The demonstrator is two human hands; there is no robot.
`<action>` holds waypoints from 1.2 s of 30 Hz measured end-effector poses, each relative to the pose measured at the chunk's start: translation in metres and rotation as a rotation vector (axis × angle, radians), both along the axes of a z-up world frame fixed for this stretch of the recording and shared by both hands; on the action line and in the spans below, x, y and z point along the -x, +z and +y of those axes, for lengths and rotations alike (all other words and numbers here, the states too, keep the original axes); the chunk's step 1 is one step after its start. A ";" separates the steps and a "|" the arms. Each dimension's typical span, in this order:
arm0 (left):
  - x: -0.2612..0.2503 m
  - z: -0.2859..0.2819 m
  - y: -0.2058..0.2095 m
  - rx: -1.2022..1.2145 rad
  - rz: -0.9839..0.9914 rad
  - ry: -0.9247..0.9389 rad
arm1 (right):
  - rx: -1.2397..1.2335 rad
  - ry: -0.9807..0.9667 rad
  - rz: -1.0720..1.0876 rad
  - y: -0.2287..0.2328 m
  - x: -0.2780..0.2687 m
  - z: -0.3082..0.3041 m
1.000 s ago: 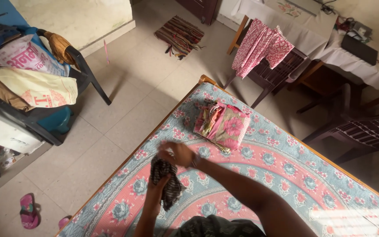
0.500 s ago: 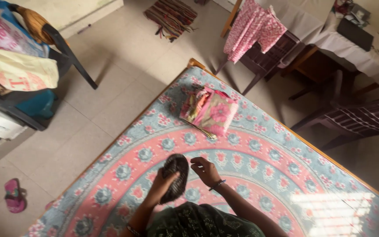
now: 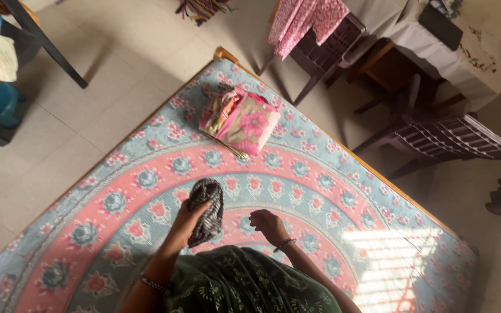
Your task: Using a cloth to wipe down and clean the wooden headboard of a bed.
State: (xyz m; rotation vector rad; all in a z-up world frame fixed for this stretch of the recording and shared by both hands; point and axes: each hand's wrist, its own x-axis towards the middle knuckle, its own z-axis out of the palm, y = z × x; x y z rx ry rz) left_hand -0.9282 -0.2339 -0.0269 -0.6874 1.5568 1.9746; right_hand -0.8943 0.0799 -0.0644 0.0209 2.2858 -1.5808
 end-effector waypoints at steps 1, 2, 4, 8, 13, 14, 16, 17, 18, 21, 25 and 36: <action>0.001 0.000 -0.003 0.000 -0.010 -0.004 | 0.000 -0.004 -0.010 -0.005 0.000 0.001; 0.003 0.000 -0.006 -0.046 0.045 0.051 | 0.020 -0.028 -0.044 -0.009 0.000 0.001; 0.008 -0.004 -0.002 -0.088 0.086 0.102 | 0.044 -0.058 -0.091 -0.014 0.004 -0.006; 0.032 -0.014 0.004 -0.009 0.093 0.109 | 0.194 -0.020 -0.164 -0.022 0.043 -0.038; 0.065 -0.029 0.007 0.077 0.272 0.112 | 0.368 -0.044 -0.250 0.027 0.088 -0.116; 0.069 -0.030 0.016 0.050 0.287 0.118 | 0.381 -0.073 -0.296 0.047 0.091 -0.134; 0.080 -0.033 0.028 0.023 0.311 0.113 | 0.398 -0.111 -0.331 0.073 0.101 -0.163; 0.084 -0.034 0.029 0.015 0.279 0.085 | 0.422 -0.105 -0.324 0.078 0.104 -0.174; 0.088 -0.035 0.031 0.007 0.247 0.058 | 0.446 -0.098 -0.317 0.083 0.107 -0.186; 0.089 -0.042 -0.009 0.012 0.253 0.024 | 0.438 -0.146 -0.221 0.038 0.109 -0.196; 0.072 -0.060 -0.032 0.051 0.154 -0.255 | 0.507 -0.185 -0.181 -0.023 0.082 -0.186; 0.035 -0.094 -0.102 0.242 -0.004 -0.763 | 0.319 -0.572 -0.603 -0.053 0.053 -0.174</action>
